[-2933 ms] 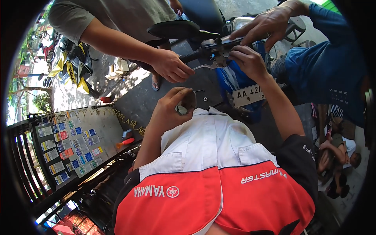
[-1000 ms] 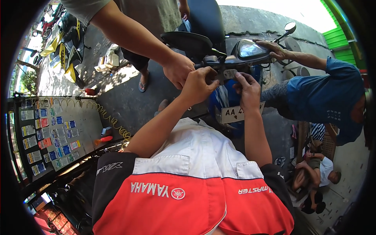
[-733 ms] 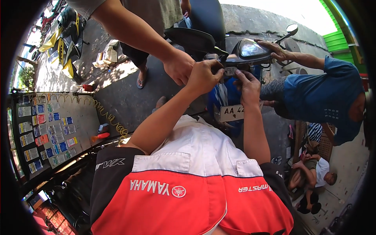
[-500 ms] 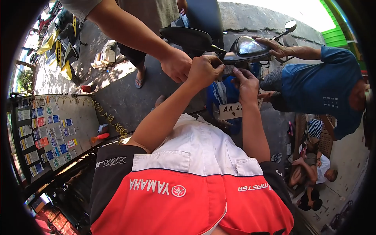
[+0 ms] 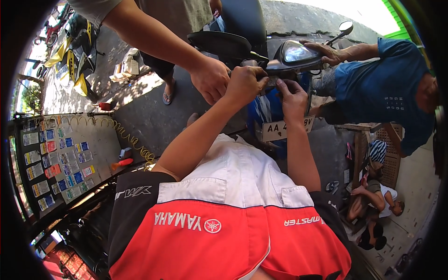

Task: Repairing and servicing the front brake caliper and pads on a blue Yamaha scooter.

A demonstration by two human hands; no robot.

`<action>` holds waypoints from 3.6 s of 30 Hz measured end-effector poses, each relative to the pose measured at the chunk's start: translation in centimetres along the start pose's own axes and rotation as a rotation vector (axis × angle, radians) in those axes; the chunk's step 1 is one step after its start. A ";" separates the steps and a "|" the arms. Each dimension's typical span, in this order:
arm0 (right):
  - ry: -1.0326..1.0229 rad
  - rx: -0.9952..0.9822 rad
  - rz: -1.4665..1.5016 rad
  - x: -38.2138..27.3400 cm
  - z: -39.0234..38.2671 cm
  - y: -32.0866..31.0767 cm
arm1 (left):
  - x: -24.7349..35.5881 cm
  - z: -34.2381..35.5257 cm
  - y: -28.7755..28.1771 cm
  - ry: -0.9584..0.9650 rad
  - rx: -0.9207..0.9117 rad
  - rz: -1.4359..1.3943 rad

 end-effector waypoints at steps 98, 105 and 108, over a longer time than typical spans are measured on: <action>0.179 -1.570 -1.149 82.5 -30.1 25.7 | -62.1 -24.1 3.6 -0.869 -0.037 -0.288; 0.233 -1.396 -1.296 86.7 -36.0 33.2 | -64.9 -27.3 4.2 -1.049 0.026 -0.280; 0.114 -1.422 -1.135 77.6 -36.9 29.5 | -63.1 -27.7 6.3 -0.965 0.161 -0.300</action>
Point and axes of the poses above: each hand's wrist, its own z-axis towards the middle knuckle, its own y-axis out of the palm, x = y × z, the point moved 7 cm from there along z, towards the middle knuckle, and after that the axes turned 13 degrees about -y, right-handed, at the moved point
